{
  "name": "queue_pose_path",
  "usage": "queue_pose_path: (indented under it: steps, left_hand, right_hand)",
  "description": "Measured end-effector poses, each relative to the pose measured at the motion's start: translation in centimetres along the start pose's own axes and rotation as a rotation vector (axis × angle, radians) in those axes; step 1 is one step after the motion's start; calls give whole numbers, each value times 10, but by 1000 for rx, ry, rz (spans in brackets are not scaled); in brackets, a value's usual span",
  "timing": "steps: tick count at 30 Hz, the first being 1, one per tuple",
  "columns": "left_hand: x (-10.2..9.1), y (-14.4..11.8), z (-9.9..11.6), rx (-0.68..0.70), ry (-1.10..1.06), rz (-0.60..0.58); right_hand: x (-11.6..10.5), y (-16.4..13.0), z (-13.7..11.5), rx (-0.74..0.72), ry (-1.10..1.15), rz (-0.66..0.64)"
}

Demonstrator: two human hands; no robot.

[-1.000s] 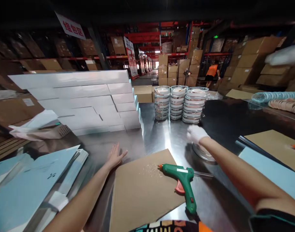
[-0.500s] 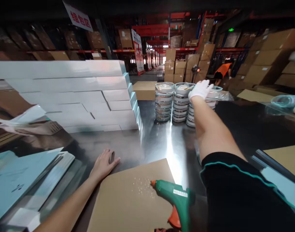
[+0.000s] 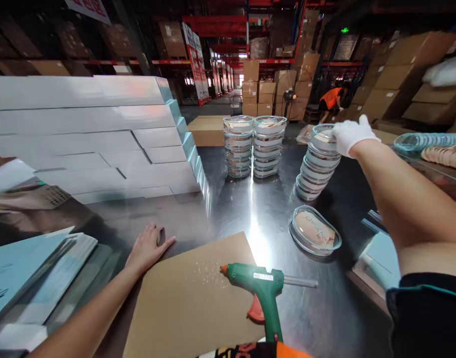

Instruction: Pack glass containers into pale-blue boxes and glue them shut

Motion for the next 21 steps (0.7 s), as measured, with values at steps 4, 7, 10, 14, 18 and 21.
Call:
queue_pose_path:
  steps: [4,7,10,14,18,21]
  left_hand:
    - [2,-1,0,7,-3,10]
    - [4,-1,-4,2,-3,32]
    - [4,-1,-5,6,0,59]
    - [3,0,-5,-5,-14,52]
    - [-1,0,-4,-9,-6,42]
    - [-1,0,-2,-7,-8,15]
  right_hand:
    - [-4,-4,-100,-131,82,89]
    - [24,8,-186,-184,98,60]
    - [53,27,-237,-170,102,25]
    - [72,47,-243,-73,79,34]
    - [69,47,-225,-132,-17,54]
    - [59,35,-204,-264,-112,60]
Point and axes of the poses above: each hand's wrist, its own y-axis towards the middle knuckle, its own x-axis out of the palm, z = x × y, the point moved 10 cm from there along y, towards the middle knuckle, and after that the axes turned 12 degrees about x, right-handed, at the moved point
